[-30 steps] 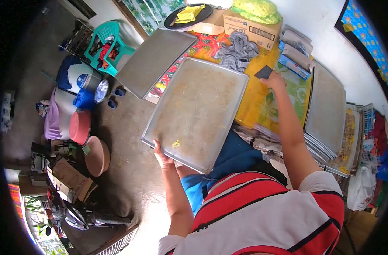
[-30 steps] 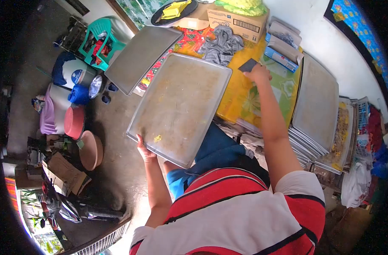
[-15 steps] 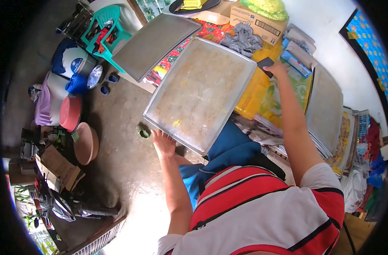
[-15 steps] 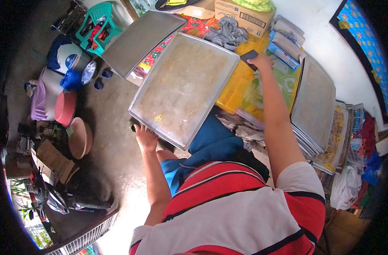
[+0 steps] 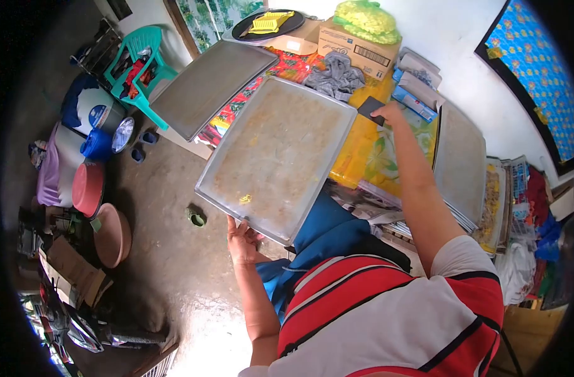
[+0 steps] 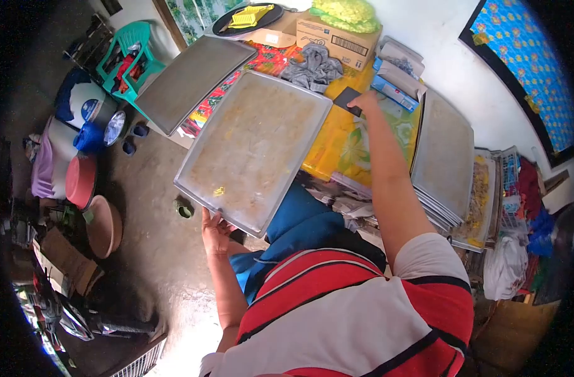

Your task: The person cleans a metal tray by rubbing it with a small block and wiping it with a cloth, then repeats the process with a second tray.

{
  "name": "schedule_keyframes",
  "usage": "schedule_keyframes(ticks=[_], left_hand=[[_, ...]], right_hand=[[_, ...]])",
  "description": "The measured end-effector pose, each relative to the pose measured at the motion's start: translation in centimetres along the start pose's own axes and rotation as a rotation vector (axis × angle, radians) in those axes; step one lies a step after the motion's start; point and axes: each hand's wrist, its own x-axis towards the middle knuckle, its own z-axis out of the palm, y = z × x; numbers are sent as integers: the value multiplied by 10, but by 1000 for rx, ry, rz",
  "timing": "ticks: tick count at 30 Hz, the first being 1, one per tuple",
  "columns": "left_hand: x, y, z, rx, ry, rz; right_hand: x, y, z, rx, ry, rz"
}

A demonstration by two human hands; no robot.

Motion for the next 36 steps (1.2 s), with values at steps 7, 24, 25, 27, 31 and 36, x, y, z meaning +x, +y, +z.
schedule_keyframes(ticks=[7,24,25,27,31,36], left_hand=[[12,16,2,83,11,10],[0,26,13,196,25,22],[-2,25,15,231,41,3],[-5,22,20,238,62,2],[-7,26,25,211,80,21],[-6,27,33,219,110,3]], right_hand=[[-25,-16,-20,150,-174,29],[-115,-128,8,-355,-153,-607],[-116,-132,17,-406,-46,-669],[-104,-138,28,-452,162,-683],[-144,-155,55,-428,84,-649],[-180,-150,79,-383,130,-916]])
